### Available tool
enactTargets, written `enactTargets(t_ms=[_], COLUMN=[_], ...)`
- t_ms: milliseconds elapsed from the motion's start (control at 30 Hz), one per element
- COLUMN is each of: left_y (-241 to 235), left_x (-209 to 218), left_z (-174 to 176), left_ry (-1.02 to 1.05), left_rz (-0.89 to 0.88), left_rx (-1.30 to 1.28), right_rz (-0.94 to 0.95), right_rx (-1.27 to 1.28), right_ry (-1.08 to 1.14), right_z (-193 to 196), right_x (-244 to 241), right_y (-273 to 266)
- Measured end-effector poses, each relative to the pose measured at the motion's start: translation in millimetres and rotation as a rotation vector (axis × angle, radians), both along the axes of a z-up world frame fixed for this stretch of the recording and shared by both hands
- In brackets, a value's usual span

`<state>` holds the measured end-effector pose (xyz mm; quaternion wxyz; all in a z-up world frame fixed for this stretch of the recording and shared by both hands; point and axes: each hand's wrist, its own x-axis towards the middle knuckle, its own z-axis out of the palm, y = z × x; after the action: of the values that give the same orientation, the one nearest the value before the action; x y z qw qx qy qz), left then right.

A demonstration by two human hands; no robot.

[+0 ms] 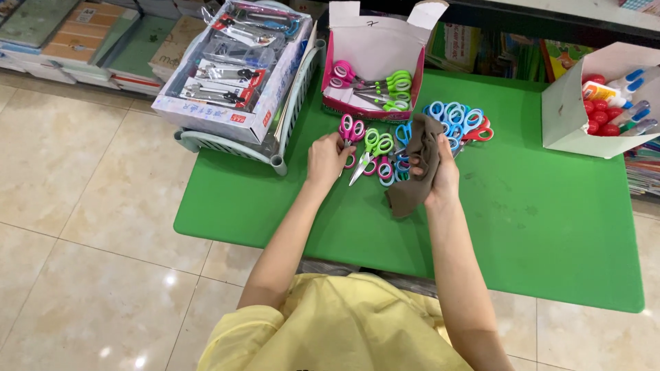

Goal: The recorder is sorting and organizing colorful safety scissors into boxes on a green table.

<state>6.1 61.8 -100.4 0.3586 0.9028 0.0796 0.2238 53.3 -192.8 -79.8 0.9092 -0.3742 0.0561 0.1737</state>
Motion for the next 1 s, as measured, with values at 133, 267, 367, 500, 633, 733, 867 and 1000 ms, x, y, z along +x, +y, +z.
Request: enactTargets(t_ms=[133, 267, 367, 500, 633, 733, 867, 1000], left_y=[0, -2, -4, -13, -23, -28, -30, -31], left_x=[1, -2, 2, 24, 66, 107, 160, 192], left_z=[0, 15, 28, 50, 64, 54, 30, 12], left_ry=[0.005, 0.012, -0.013, -0.105, -0.227, -0.258, -0.034, 0.27], left_rz=[-0.006, 0.014, 0.012, -0.102, -0.176, -0.253, -0.358, -0.419], left_rx=[0.084, 0.132, 0.139, 0.091, 0.182, 0.247, 0.425, 0.622], right_rz=[0.018, 0.047, 0.033, -0.012, -0.063, -0.16, -0.184, -0.135], right_rx=[-0.045, -0.017, -0.071, -0.196, -0.284, -0.324, -0.644, -0.766], right_ry=[0.006, 0.017, -0.013, -0.135, -0.271, -0.388, -0.473, -0.523], right_z=[-5, -3, 2, 40, 55, 57, 47, 29], right_x=[3, 7, 16, 30, 67, 93, 118, 131], right_y=[0, 0, 0, 2, 1, 4, 9, 15])
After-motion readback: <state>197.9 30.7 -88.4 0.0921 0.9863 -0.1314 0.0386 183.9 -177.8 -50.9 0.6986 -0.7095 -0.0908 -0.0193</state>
